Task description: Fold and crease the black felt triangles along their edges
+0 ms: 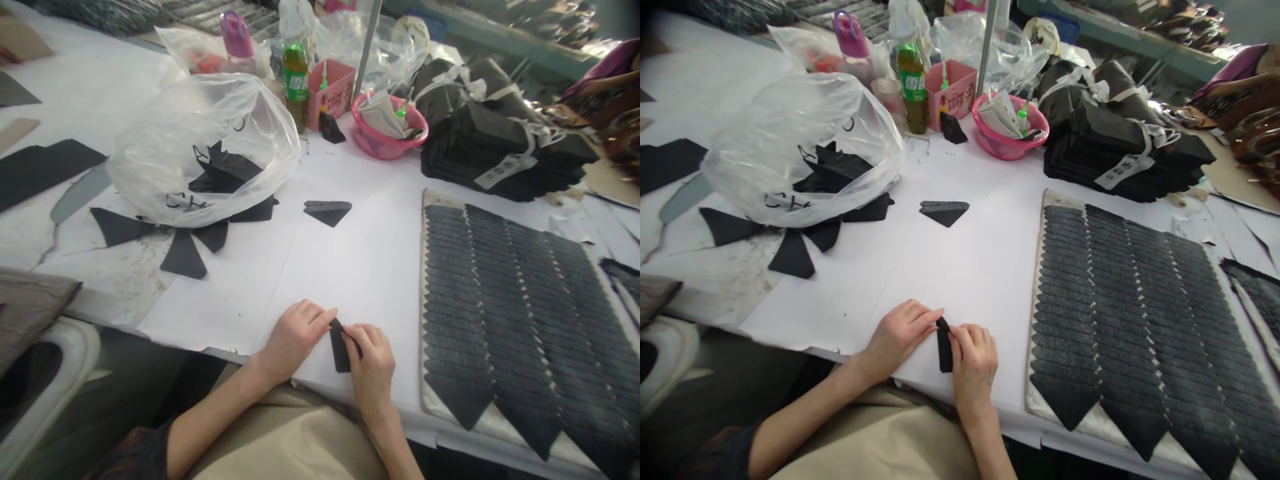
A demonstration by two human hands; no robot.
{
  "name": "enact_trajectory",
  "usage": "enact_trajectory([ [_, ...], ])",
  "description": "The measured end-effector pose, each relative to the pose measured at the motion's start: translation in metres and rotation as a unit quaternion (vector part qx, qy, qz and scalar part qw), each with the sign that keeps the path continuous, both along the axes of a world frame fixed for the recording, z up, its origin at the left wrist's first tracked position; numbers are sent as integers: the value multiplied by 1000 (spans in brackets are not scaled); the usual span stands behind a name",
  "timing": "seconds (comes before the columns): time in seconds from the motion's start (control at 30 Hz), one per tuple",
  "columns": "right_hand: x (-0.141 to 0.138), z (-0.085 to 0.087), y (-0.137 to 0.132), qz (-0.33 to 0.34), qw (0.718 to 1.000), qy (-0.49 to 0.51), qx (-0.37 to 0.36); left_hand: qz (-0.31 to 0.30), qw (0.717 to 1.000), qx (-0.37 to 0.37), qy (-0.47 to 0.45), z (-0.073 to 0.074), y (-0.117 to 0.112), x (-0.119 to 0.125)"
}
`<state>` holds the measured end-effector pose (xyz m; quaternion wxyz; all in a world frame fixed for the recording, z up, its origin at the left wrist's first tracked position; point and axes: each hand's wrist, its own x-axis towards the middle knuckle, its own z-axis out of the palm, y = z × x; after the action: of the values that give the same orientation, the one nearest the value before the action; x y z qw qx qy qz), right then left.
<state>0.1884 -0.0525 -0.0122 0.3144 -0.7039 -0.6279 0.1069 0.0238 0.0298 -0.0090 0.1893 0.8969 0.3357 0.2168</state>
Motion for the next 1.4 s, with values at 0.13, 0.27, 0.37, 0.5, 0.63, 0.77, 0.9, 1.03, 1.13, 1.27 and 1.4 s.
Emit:
enact_trajectory([
  [0.13,-1,-2,-1,-3,1000,-6,16,-23,999,35,20,0,-1,-1],
  [0.27,0,-3,-2,3,1000,-23,20,-31,997,73,12,1,-1,-1],
  [0.37,1,-5,-3,11,999,-25,19,-31,996,88,14,0,-2,-1],
  [0.5,0,-6,-4,22,999,-29,23,-29,995,91,26,-2,-3,-2],
  [0.63,0,-7,-4,28,998,-50,20,-29,995,92,33,-2,-3,-2],
  [0.77,0,-6,-5,33,997,-70,15,-30,995,93,32,-2,-3,-2],
  [0.9,0,-6,-6,35,996,-78,12,-31,994,101,33,-1,-2,-2],
  [1.03,0,-8,-6,33,996,-83,10,-30,993,110,34,1,-2,-1],
  [1.13,0,-10,-6,31,996,-82,25,-29,992,117,38,2,-2,0],
  [1.27,0,-11,-6,32,995,-84,34,-28,991,123,48,2,-2,1],
  [1.4,-1,-10,-4,33,995,-85,34,-29,991,119,55,1,-2,0],
])
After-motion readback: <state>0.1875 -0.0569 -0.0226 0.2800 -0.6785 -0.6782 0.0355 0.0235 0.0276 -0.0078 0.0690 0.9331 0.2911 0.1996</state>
